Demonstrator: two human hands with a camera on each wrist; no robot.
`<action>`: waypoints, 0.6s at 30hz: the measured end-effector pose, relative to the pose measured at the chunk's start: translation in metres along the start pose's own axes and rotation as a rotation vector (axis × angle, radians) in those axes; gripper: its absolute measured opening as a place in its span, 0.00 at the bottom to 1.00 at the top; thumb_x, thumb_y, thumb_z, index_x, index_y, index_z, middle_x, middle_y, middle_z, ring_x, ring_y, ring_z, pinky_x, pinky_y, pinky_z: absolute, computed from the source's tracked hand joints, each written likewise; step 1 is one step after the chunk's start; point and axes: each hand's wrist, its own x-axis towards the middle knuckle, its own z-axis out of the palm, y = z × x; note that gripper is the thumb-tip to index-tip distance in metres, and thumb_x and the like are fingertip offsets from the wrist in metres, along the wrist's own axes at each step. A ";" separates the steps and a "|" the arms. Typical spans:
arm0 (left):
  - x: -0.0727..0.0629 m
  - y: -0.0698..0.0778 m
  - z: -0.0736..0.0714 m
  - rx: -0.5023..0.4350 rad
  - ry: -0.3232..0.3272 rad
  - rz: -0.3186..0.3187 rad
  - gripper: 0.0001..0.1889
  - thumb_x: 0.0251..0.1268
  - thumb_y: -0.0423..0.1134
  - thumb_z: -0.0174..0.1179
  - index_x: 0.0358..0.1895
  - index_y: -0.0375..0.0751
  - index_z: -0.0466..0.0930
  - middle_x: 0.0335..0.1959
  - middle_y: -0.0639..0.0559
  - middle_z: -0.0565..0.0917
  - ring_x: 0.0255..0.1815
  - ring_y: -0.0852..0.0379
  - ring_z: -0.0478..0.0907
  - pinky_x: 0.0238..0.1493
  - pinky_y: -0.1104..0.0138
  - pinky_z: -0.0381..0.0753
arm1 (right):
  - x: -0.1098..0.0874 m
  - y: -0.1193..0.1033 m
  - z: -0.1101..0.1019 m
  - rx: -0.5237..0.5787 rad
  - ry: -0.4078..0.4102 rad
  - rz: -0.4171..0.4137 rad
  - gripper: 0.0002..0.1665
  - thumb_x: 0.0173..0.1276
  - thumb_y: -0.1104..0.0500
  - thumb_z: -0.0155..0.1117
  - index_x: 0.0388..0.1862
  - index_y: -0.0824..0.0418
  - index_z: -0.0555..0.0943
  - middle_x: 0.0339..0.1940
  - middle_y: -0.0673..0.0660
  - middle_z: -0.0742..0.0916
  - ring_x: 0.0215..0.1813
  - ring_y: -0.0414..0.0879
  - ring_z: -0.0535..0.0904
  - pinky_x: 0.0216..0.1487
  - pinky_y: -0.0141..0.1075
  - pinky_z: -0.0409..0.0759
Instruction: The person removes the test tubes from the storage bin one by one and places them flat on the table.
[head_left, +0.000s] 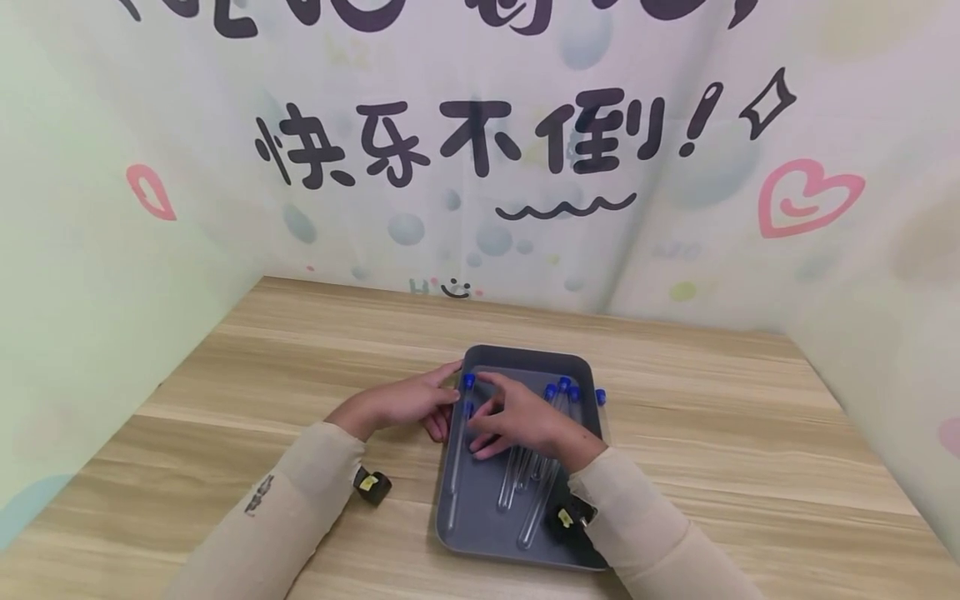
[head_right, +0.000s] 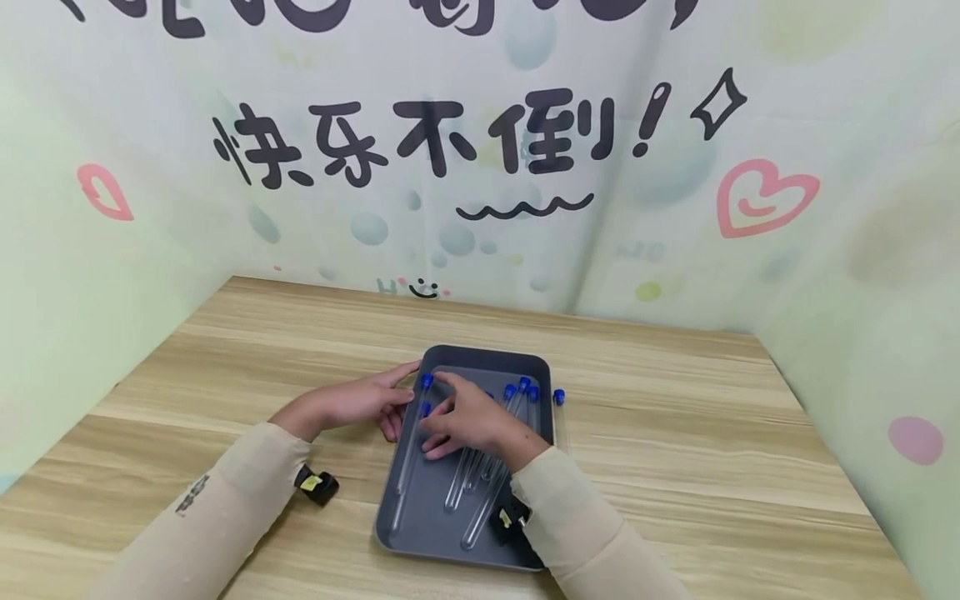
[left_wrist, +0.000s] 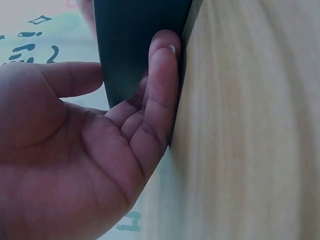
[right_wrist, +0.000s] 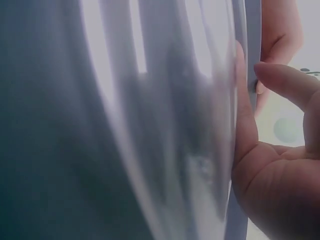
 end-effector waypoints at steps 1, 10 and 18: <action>0.000 0.000 0.000 -0.002 0.001 0.001 0.35 0.81 0.39 0.39 0.82 0.47 0.33 0.29 0.43 0.81 0.28 0.54 0.81 0.37 0.63 0.86 | 0.001 0.001 0.000 0.003 -0.002 0.001 0.52 0.69 0.70 0.62 0.83 0.56 0.44 0.49 0.65 0.79 0.36 0.52 0.87 0.42 0.46 0.89; 0.000 -0.001 0.000 -0.010 -0.011 0.019 0.34 0.81 0.38 0.38 0.82 0.47 0.34 0.29 0.44 0.81 0.28 0.54 0.81 0.36 0.63 0.86 | 0.005 0.002 0.001 0.013 -0.024 0.007 0.58 0.65 0.72 0.65 0.83 0.51 0.43 0.44 0.64 0.80 0.36 0.53 0.87 0.41 0.47 0.89; 0.001 -0.001 -0.001 0.007 -0.024 0.024 0.34 0.82 0.39 0.37 0.82 0.49 0.33 0.30 0.43 0.82 0.29 0.54 0.81 0.37 0.62 0.86 | 0.008 0.003 -0.001 -0.004 -0.044 0.021 0.61 0.64 0.73 0.66 0.83 0.49 0.40 0.40 0.63 0.82 0.35 0.53 0.88 0.40 0.48 0.89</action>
